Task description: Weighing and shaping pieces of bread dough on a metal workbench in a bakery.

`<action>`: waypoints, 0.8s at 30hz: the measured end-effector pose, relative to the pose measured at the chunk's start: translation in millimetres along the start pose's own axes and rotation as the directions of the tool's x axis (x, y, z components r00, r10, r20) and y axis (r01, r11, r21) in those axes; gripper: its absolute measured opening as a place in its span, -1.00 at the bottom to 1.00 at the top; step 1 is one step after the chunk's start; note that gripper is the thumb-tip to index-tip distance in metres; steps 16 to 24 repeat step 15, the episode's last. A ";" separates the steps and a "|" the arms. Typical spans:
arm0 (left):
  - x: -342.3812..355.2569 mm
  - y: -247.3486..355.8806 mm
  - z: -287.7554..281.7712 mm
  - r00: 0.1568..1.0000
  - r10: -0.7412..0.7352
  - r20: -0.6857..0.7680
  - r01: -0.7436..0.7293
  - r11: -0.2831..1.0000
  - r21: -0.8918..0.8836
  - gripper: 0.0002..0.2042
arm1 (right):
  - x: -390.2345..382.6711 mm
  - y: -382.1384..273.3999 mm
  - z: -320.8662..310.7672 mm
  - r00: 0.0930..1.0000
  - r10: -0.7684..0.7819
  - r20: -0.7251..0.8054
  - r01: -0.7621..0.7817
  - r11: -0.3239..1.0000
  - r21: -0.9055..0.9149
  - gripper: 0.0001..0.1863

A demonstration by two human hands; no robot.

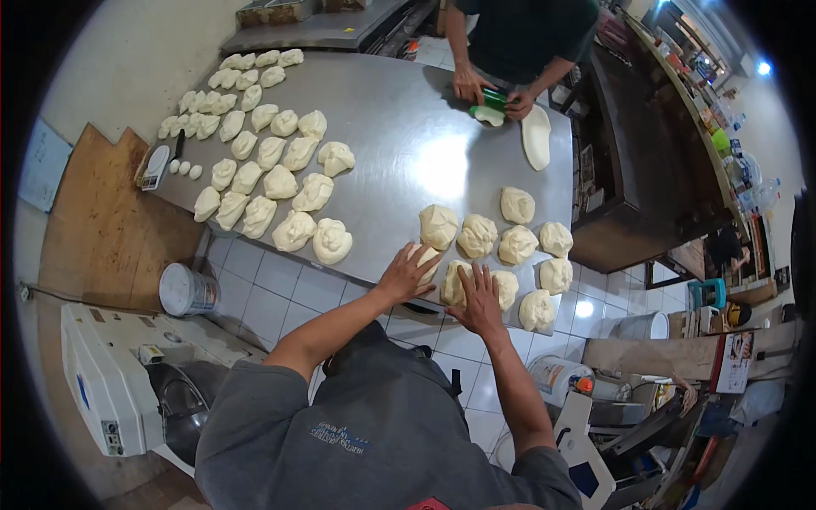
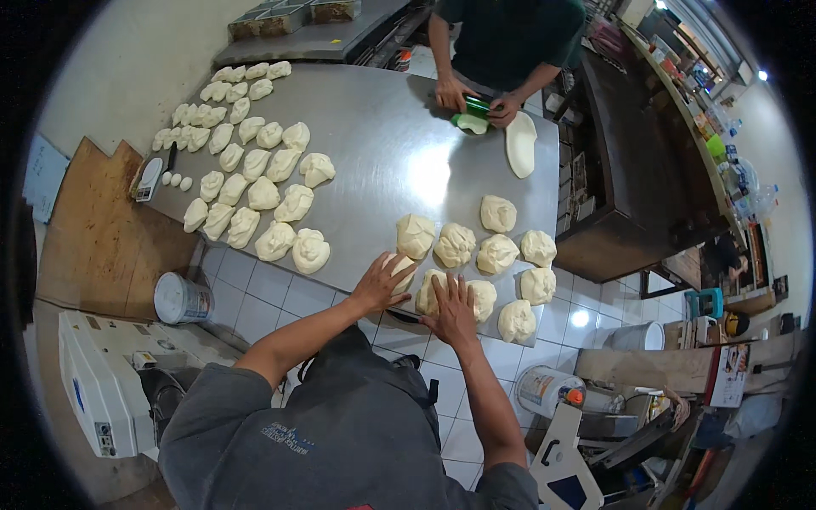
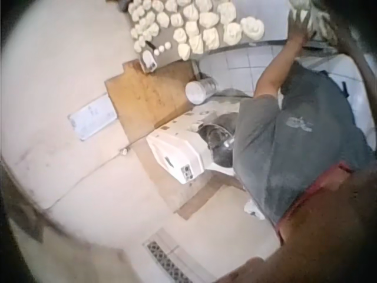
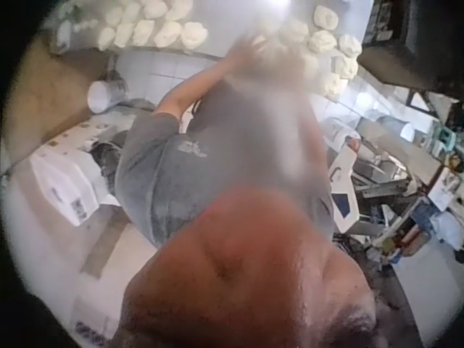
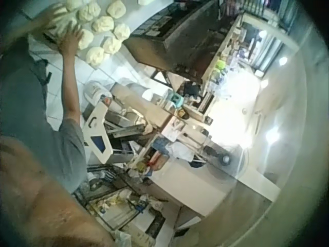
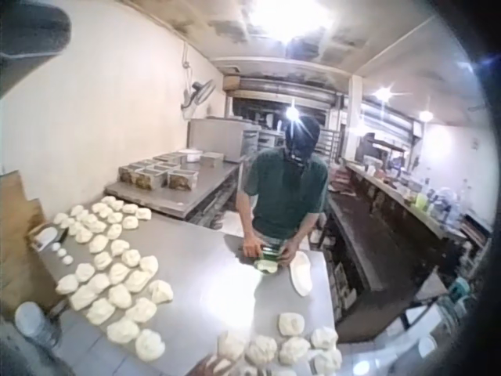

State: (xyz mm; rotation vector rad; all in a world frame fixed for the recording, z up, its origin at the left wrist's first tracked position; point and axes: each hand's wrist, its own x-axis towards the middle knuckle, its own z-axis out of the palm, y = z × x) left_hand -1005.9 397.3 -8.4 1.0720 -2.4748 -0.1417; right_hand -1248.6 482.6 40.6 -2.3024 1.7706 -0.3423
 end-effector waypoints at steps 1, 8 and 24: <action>0.9 -1.9 0.3 1.000 -0.008 -0.007 0.008 1.000 0.013 -0.27 | 7.4 0.6 -1.3 0.997 -0.006 0.075 0.010 0.999 -0.049 0.06; 15.6 -21.7 1.9 0.950 -0.232 0.210 0.266 0.951 -0.155 -0.33 | 14.1 -6.8 36.5 0.994 -0.025 -0.106 0.016 0.996 -0.088 0.04; 25.6 -84.2 7.5 0.590 -0.409 0.696 0.751 -0.039 -0.660 -0.33 | 31.9 -4.7 56.8 0.988 0.148 0.034 -0.142 0.981 -0.128 0.08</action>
